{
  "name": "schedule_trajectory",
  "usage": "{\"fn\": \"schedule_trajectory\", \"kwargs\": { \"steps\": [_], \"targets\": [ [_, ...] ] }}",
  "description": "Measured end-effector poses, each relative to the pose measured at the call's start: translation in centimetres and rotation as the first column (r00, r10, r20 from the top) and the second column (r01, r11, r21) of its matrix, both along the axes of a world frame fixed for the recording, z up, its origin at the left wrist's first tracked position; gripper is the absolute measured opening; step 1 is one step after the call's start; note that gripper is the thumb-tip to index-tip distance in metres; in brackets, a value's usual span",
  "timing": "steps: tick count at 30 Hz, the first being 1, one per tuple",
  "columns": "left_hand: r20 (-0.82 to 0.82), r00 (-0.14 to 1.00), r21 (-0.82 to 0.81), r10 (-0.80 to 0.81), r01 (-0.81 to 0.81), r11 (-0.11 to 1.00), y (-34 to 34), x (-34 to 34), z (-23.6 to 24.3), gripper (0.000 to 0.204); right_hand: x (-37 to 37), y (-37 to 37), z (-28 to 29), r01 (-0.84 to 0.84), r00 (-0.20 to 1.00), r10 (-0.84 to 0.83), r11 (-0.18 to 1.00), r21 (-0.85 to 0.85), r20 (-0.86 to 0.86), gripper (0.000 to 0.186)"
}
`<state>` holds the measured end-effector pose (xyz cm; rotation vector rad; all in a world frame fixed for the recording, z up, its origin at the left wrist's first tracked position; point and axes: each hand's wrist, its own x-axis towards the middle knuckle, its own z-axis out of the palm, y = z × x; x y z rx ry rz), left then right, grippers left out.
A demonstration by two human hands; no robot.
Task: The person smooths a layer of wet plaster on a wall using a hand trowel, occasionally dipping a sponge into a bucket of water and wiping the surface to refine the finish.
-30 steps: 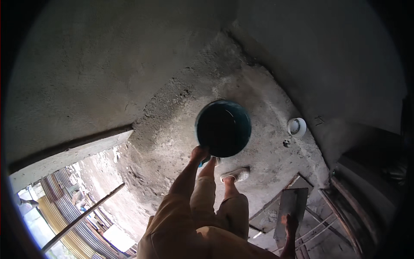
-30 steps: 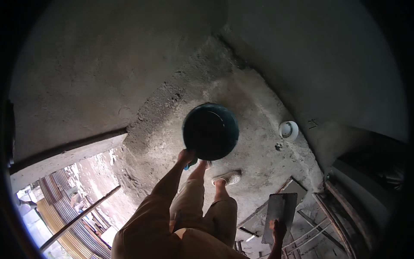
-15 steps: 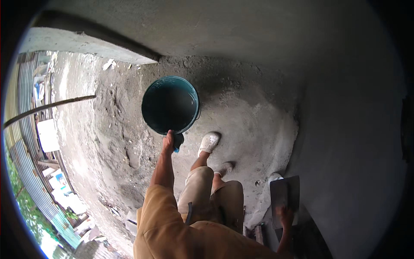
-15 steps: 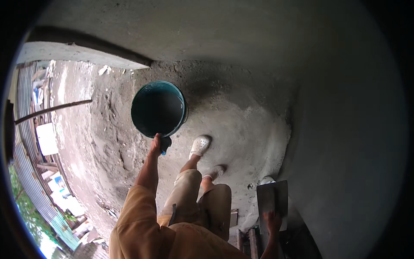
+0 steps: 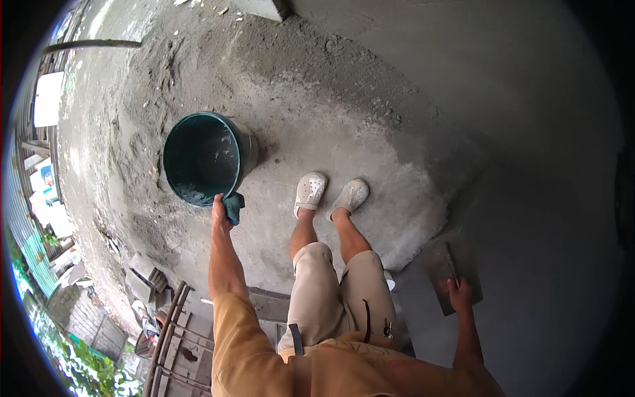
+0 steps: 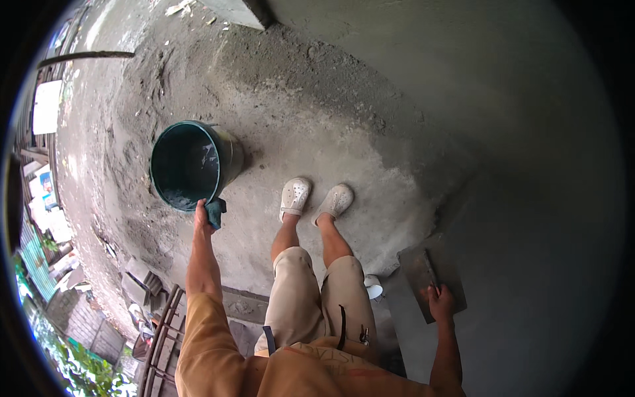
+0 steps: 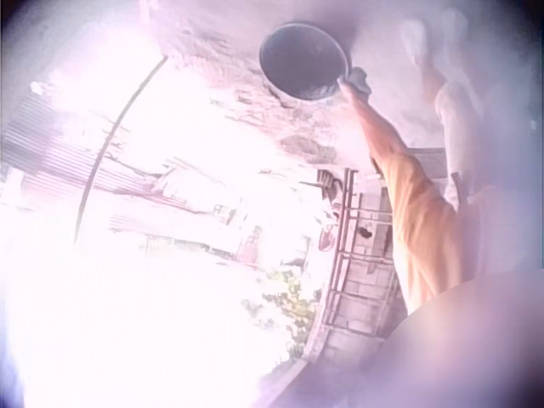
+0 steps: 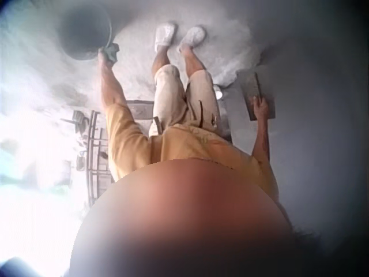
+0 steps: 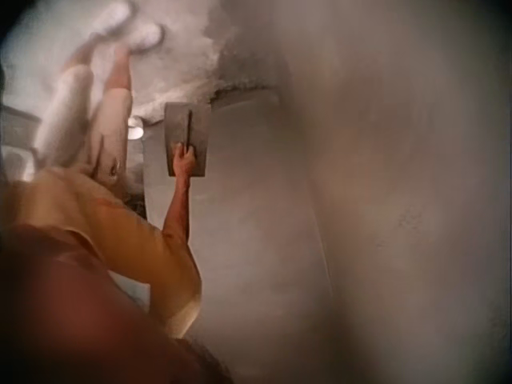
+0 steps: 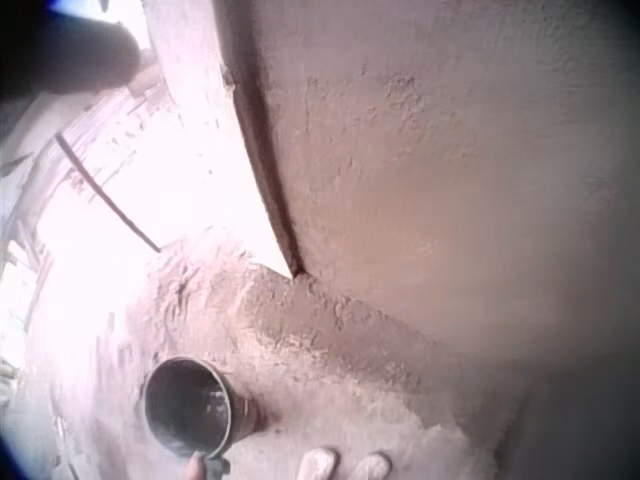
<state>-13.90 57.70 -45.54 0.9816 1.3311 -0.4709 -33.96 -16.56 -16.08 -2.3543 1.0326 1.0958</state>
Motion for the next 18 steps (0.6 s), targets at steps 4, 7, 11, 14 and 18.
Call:
{"fn": "schedule_trajectory", "kwargs": {
  "steps": [4, 7, 11, 14, 18],
  "targets": [
    [-0.099, 0.994, 0.026, 0.049, -0.047, 0.999, -3.3, -2.1, -2.0, 0.035, 3.6, -1.6, -1.1, -0.042, 0.999, 0.042, 0.999, -0.003, 0.033, 0.034],
    [-0.094, 0.993, 0.205, 0.073, -0.053, 0.977, -3.3, -4.5, -1.8, 0.048, 9.8, 0.4, -0.3, -0.174, 0.979, 0.177, 0.984, 0.035, -0.102, 0.035],
    [-0.203, 0.976, 0.181, -0.084, 0.122, 0.976, -4.2, -3.1, 4.0, 0.053, 14.1, 1.8, 1.0, -0.301, 0.954, 0.301, 0.953, 0.037, 0.006, 0.035],
    [0.040, 0.994, 0.111, -0.101, 0.096, 0.989, -2.0, -1.6, 7.7, 0.044, 17.9, 4.1, 1.1, -0.292, 0.954, 0.294, 0.956, 0.033, -0.062, 0.037],
    [0.027, 0.963, 0.438, -0.266, 0.228, 0.870, -0.5, 7.4, 6.7, 0.049, 19.7, 5.2, -1.6, -0.260, 0.964, 0.264, 0.961, 0.099, -0.027, 0.034]
  ]
}}
